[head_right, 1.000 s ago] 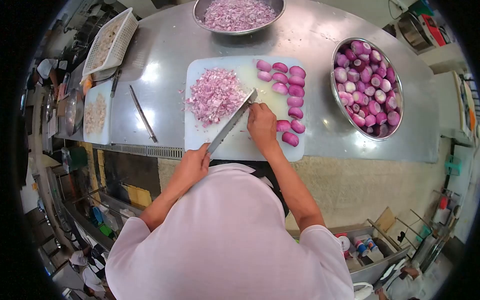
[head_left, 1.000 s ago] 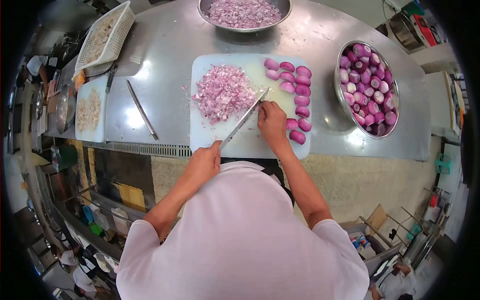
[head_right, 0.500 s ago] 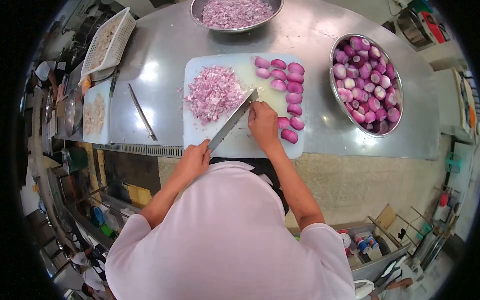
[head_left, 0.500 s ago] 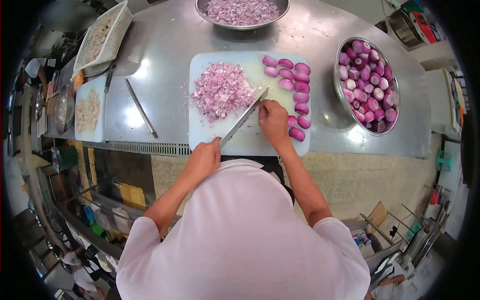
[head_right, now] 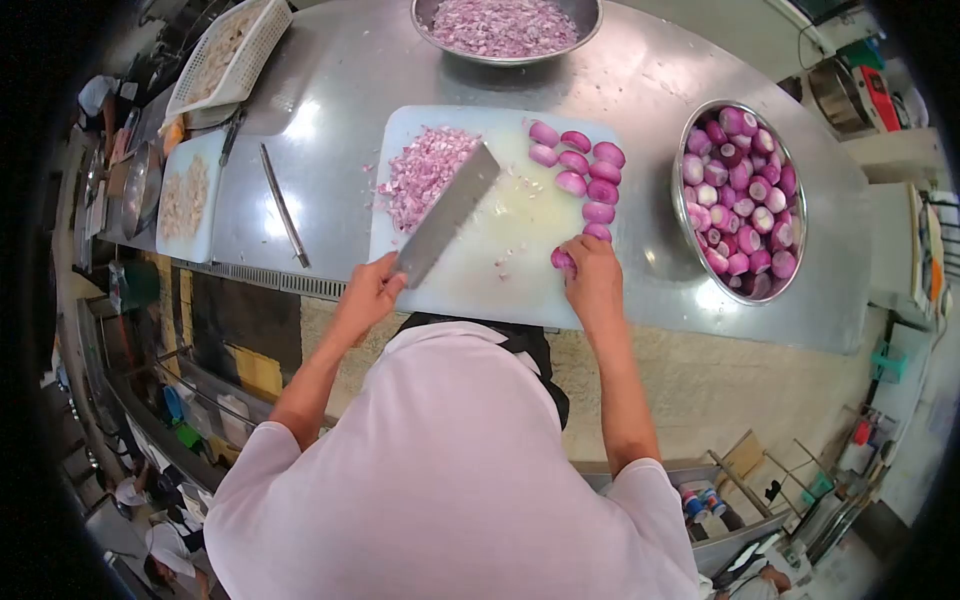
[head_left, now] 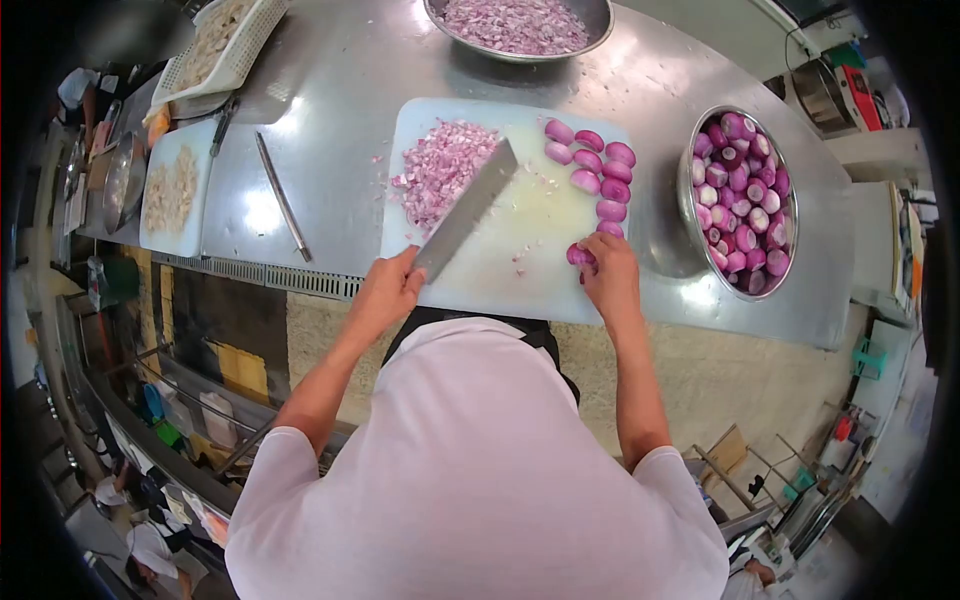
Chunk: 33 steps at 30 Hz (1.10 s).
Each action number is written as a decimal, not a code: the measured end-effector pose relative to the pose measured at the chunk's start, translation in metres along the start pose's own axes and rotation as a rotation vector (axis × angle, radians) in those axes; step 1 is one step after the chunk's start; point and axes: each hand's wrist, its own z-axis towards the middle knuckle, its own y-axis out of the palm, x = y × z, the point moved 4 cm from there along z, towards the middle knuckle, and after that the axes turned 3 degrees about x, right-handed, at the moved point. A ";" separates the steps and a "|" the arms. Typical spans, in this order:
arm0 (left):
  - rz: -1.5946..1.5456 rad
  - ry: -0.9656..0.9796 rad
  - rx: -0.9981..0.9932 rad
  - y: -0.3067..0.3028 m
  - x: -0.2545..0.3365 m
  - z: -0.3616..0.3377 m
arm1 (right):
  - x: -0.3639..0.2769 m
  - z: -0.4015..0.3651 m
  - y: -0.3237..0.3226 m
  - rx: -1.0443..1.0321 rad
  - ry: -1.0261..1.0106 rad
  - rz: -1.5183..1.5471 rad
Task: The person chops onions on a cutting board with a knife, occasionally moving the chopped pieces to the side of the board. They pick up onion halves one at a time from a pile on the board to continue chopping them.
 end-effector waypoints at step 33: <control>0.238 0.046 0.027 0.015 0.035 -0.011 | -0.060 0.058 0.071 0.151 -0.119 0.051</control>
